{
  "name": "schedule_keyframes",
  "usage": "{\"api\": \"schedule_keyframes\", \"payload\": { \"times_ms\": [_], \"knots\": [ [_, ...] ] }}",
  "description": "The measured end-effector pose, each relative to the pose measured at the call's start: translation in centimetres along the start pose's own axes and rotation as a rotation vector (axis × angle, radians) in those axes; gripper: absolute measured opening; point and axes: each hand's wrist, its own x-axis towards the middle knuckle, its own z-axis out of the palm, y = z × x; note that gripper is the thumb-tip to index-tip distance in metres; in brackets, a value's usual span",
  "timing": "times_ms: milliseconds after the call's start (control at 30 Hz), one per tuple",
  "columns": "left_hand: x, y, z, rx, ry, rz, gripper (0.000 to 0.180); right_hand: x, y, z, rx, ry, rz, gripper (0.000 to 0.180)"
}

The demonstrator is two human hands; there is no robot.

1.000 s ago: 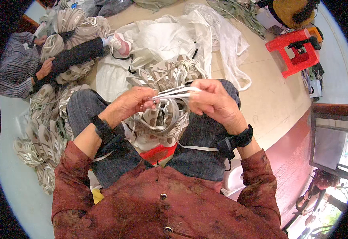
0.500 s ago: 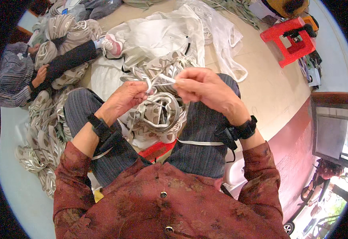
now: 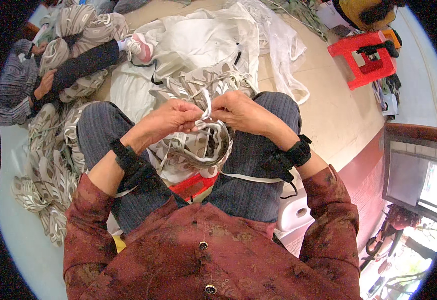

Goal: The recorder is lacing a pair of white and beige sneakers in a shoe manufacturing environment.

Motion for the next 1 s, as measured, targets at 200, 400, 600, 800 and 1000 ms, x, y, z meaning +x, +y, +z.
{"api": "schedule_keyframes", "payload": {
  "times_ms": [200, 400, 600, 800, 1000],
  "knots": [
    [-1.0, -0.4, -0.8, 0.259, 0.104, 0.037, 0.024, 0.3, -0.1, -0.7, 0.291, 0.254, 0.144, 0.018],
    [-2.8, -1.9, -1.5, 1.135, 0.11, 0.129, 0.037, 0.6, -0.3, -0.9, 0.575, 0.439, 0.141, 0.019],
    [-3.8, -3.1, -1.3, 1.059, -0.093, 0.079, 0.037, 0.8, -0.5, -0.8, 0.622, 0.449, 0.069, 0.019],
    [-4.2, -1.0, -0.1, 0.528, 0.034, -0.082, 0.034, 0.9, -0.6, -0.6, 0.641, 0.457, 0.049, 0.02],
    [-3.8, -0.3, 0.3, 0.372, 0.118, -0.033, 0.036, 0.7, 0.4, -1.2, 0.732, 0.51, 0.044, 0.02]
  ]
}}
